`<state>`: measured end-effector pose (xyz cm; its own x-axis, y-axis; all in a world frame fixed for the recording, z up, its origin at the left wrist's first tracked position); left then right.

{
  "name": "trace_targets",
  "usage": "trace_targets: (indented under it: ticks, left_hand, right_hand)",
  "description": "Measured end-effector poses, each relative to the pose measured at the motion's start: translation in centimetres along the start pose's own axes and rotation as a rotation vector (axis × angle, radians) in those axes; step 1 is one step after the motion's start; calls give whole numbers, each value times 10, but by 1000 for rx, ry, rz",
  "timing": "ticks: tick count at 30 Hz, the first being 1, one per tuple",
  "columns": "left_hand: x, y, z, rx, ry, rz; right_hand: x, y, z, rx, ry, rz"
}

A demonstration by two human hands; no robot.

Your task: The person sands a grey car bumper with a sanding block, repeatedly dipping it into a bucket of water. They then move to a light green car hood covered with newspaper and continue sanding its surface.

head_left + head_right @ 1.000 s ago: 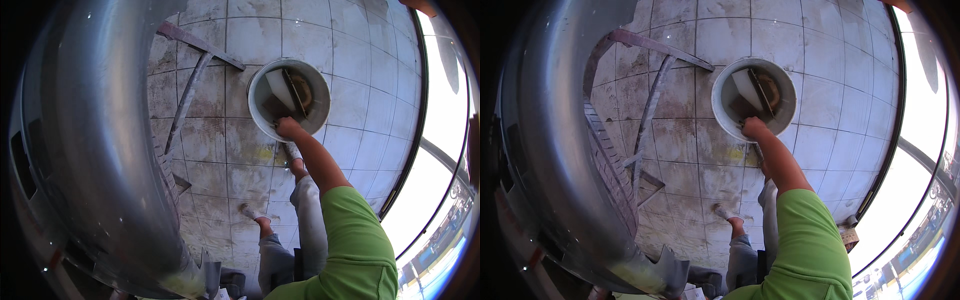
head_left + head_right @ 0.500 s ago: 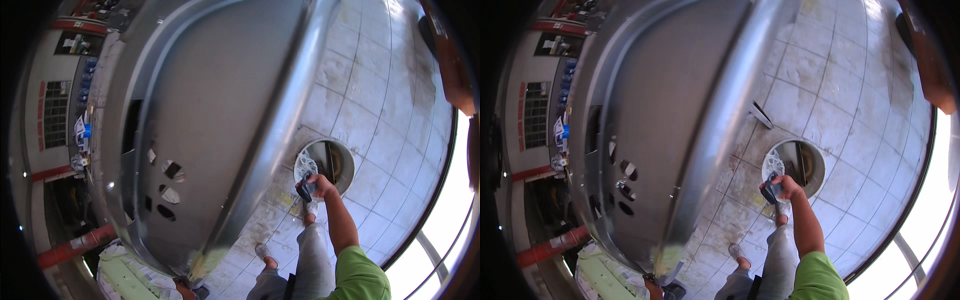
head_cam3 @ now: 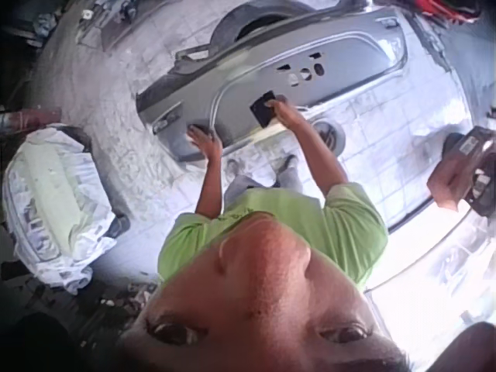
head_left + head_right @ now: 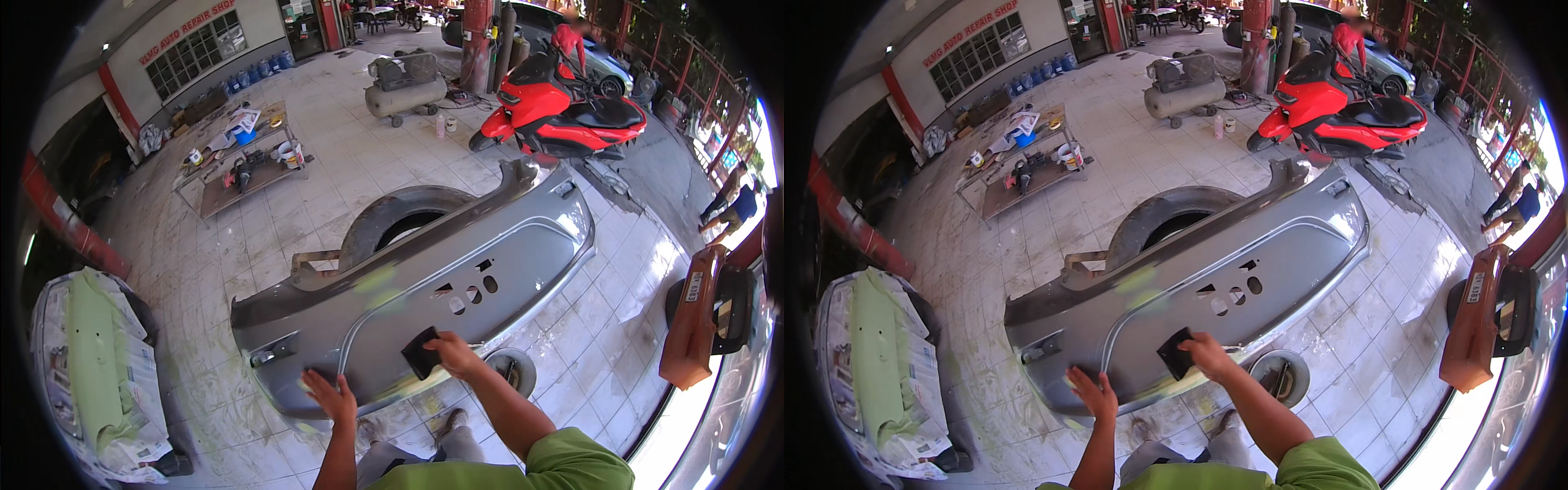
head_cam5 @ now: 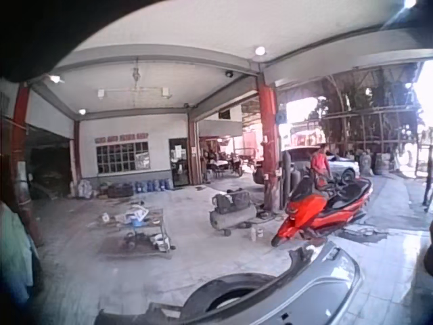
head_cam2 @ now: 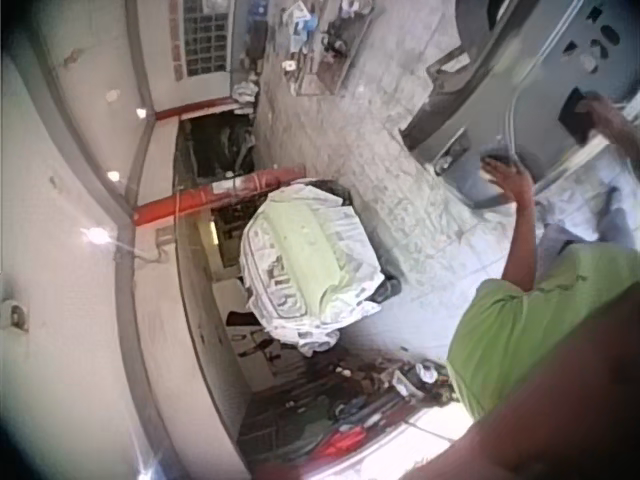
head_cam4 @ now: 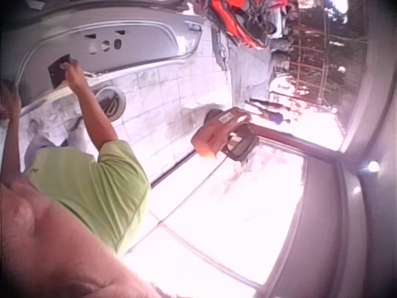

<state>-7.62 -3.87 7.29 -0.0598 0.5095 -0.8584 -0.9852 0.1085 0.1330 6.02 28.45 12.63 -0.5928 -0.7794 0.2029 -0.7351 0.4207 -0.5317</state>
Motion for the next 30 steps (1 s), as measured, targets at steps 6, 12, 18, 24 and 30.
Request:
trace_targets:
  ticks: [6,12,18,24,30]
  left_hand:
    - [-32,125,77,491,-76,81]
    - [-67,222,-79,493,168,-47]
    - [-33,188,-331,-179,-379,-109]
    - [88,-33,-449,-1467,-1012,-509]
    - [142,-52,-405,-1748,-1617,-284]
  right_hand:
    - [233,44,-13,-107,340,-97]
    - [326,49,-73,-1010,-1043,110]
    - [392,90,0,-1055,-1704,80]
    - [561,138,87,-1033,-1828,-113]
    - [654,180,268,-885,-2722,-600]
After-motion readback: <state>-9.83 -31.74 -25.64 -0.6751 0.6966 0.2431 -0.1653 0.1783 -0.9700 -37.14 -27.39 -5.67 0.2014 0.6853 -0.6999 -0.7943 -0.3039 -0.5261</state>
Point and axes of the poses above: each hand's wrist, its own y-axis towards the middle knuckle, its own x-axis out of the palm, z = x × y, the point moved 9 cm from there along y, towards the middle knuckle, and after that the axes turned 2 degrees about z, right-handed, at the moved point
